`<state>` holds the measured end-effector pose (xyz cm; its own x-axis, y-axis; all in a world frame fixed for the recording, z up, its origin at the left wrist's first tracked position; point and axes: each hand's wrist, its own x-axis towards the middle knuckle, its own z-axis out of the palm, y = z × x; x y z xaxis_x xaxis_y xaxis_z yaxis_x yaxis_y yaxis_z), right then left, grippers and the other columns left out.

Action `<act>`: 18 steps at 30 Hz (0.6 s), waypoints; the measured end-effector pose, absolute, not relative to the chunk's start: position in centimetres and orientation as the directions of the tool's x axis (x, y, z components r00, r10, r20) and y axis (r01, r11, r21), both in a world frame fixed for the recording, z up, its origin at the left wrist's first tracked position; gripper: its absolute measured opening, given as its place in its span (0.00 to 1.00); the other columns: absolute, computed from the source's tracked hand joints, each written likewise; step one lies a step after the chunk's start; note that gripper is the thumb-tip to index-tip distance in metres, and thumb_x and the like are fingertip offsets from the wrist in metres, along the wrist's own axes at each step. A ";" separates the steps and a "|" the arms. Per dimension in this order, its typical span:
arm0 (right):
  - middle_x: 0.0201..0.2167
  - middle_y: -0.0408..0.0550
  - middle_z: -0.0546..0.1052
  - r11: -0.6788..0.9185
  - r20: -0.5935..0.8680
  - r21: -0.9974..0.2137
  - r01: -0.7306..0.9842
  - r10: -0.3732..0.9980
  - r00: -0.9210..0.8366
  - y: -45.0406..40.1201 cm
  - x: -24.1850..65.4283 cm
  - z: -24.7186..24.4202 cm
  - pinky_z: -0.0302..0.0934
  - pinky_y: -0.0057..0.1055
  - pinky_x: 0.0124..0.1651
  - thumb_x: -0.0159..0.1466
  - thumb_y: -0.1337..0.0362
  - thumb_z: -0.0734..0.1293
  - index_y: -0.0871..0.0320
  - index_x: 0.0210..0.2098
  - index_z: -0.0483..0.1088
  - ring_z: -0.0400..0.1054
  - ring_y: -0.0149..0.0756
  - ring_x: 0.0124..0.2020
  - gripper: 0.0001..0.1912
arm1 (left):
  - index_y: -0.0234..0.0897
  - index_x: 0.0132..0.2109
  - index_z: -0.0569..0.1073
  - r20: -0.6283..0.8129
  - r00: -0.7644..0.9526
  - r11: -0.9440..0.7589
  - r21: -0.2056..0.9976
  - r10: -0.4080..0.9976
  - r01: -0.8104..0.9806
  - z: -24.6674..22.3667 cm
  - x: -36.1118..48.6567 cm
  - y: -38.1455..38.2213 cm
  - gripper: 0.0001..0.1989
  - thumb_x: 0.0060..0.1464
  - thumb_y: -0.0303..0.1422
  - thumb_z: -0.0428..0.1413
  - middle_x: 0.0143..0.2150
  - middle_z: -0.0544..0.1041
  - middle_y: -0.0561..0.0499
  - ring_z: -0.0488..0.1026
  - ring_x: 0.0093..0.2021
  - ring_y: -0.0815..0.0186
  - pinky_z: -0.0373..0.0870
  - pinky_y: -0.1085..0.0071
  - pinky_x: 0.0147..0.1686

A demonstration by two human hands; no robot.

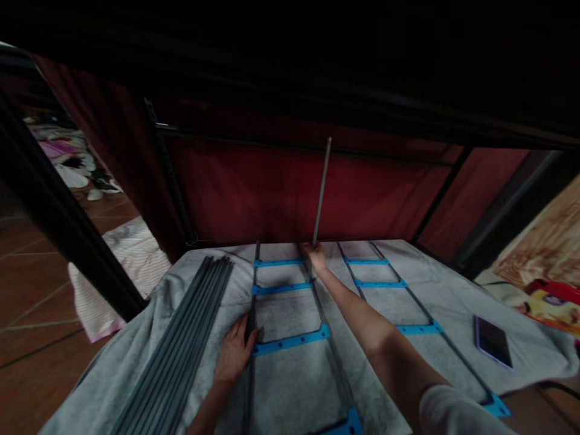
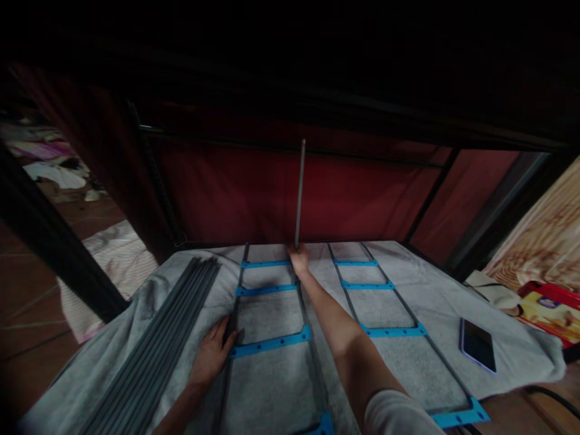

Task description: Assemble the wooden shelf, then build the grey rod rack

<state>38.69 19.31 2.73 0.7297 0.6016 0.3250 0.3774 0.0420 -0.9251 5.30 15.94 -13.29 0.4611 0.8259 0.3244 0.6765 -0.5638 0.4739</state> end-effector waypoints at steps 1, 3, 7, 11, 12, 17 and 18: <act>0.32 0.46 0.73 -0.003 0.306 -0.921 0.389 0.611 0.730 17.7 38.6 2.3 0.61 0.28 0.40 0.55 0.59 0.64 0.57 0.33 0.68 0.66 0.36 0.38 0.09 | 0.33 0.60 0.68 0.324 0.463 -0.566 0.473 0.825 0.676 -13.4 5.3 16.0 0.28 0.61 0.45 0.43 0.62 0.70 0.41 0.65 0.63 0.55 0.59 0.56 0.64; 0.40 0.51 0.74 -0.099 0.260 -0.911 0.401 0.615 0.744 13.5 38.1 0.6 0.61 0.31 0.49 0.54 0.63 0.63 0.59 0.37 0.69 0.66 0.40 0.48 0.12 | 0.32 0.57 0.71 0.312 0.474 -0.567 0.475 0.823 0.673 -13.6 5.2 16.3 0.26 0.60 0.44 0.45 0.61 0.71 0.40 0.65 0.63 0.54 0.58 0.56 0.65; 0.37 0.55 0.75 -0.282 0.116 -0.873 0.399 0.672 0.731 4.2 35.7 -5.0 0.61 0.36 0.52 0.47 0.71 0.62 0.61 0.33 0.72 0.69 0.45 0.46 0.13 | 0.31 0.55 0.73 0.279 0.429 -0.511 0.533 0.859 0.675 -13.5 5.6 16.7 0.24 0.58 0.41 0.47 0.60 0.71 0.40 0.67 0.61 0.54 0.59 0.56 0.64; 0.37 0.55 0.75 -0.361 0.039 -0.823 0.438 0.733 0.679 -1.1 33.3 -9.0 0.61 0.31 0.52 0.48 0.74 0.61 0.60 0.28 0.73 0.71 0.43 0.45 0.11 | 0.30 0.48 0.76 0.211 0.290 -0.355 0.663 0.933 0.659 -12.0 7.1 16.2 0.21 0.47 0.32 0.52 0.58 0.73 0.37 0.68 0.60 0.51 0.61 0.56 0.62; 0.39 0.56 0.75 -0.382 0.023 -0.808 0.448 0.740 0.672 -1.5 33.0 -9.3 0.60 0.30 0.53 0.49 0.74 0.60 0.60 0.29 0.73 0.70 0.42 0.46 0.12 | 0.31 0.46 0.76 0.187 0.245 -0.302 0.721 0.951 0.624 -11.4 7.6 15.9 0.21 0.44 0.30 0.53 0.57 0.74 0.37 0.69 0.59 0.50 0.61 0.56 0.62; 0.34 0.54 0.74 -0.424 -0.055 -0.805 0.415 0.750 0.659 -1.5 31.8 -8.8 0.61 0.33 0.49 0.51 0.72 0.59 0.58 0.25 0.71 0.69 0.44 0.45 0.09 | 0.32 0.45 0.74 0.065 0.147 -0.125 0.888 0.987 0.442 -8.4 8.5 14.6 0.18 0.45 0.29 0.53 0.43 0.80 0.40 0.78 0.44 0.54 0.73 0.60 0.45; 0.31 0.52 0.73 -0.413 -0.067 -0.817 0.402 0.761 0.645 -1.4 31.5 -8.5 0.62 0.33 0.47 0.51 0.72 0.60 0.58 0.23 0.70 0.69 0.45 0.44 0.08 | 0.31 0.47 0.73 0.048 0.149 -0.107 0.898 0.988 0.426 -7.6 8.2 14.4 0.19 0.46 0.30 0.53 0.40 0.80 0.41 0.79 0.38 0.57 0.75 0.63 0.39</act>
<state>31.47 -1.35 -8.53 0.6451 0.7611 -0.0672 0.4023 -0.4131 -0.8170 8.19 14.43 -7.63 0.1486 0.9878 0.0476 0.4260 -0.1074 0.8983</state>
